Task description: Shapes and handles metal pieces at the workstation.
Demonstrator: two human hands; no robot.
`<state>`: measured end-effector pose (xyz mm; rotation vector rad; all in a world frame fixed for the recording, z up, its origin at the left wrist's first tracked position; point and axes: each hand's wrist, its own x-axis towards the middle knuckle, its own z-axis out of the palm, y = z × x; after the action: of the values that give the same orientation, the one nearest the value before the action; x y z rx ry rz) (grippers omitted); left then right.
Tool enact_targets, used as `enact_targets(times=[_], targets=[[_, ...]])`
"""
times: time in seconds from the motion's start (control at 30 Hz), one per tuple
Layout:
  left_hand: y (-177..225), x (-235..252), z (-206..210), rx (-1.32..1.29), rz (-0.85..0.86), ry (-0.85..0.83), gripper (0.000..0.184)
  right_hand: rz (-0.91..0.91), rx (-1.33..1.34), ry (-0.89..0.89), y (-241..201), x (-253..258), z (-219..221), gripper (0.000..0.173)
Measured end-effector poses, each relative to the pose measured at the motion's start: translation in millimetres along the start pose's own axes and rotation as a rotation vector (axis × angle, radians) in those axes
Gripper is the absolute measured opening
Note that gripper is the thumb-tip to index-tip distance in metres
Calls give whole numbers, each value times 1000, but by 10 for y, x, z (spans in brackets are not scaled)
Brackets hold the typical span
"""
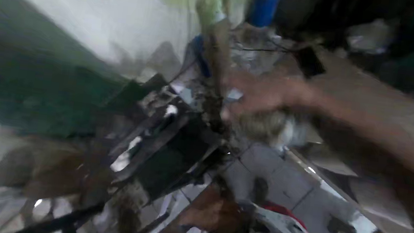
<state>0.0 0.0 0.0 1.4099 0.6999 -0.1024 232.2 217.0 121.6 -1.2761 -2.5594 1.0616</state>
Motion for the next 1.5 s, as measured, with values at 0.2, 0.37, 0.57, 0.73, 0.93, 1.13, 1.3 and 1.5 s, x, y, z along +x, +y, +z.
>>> enact_targets(times=[0.2,0.37,0.57,0.73,0.93,1.13,1.3,1.5], targets=[[731,1465,-622,189,-125,386,41,492,219,-265,1421,-2301,2030,89],[786,3384,-782,676,-187,292,52,872,217,-20,2349,-3022,3683,103],[555,3609,-829,831,-329,325,78,919,330,-33,2451,-3060,3591,102],[609,3600,-791,705,-197,267,58,941,339,-24,2542,-3091,3692,104],[785,3611,-846,874,-142,12,65,966,480,187,2201,-3021,3519,89],[1050,3940,-876,1033,63,-109,67,849,343,997,710,-3508,2137,41],[960,3978,-799,1107,88,-235,48,884,-303,731,1268,-3992,1577,59],[847,4060,-983,1068,118,-296,47,634,-41,823,1669,-4154,1741,40]])
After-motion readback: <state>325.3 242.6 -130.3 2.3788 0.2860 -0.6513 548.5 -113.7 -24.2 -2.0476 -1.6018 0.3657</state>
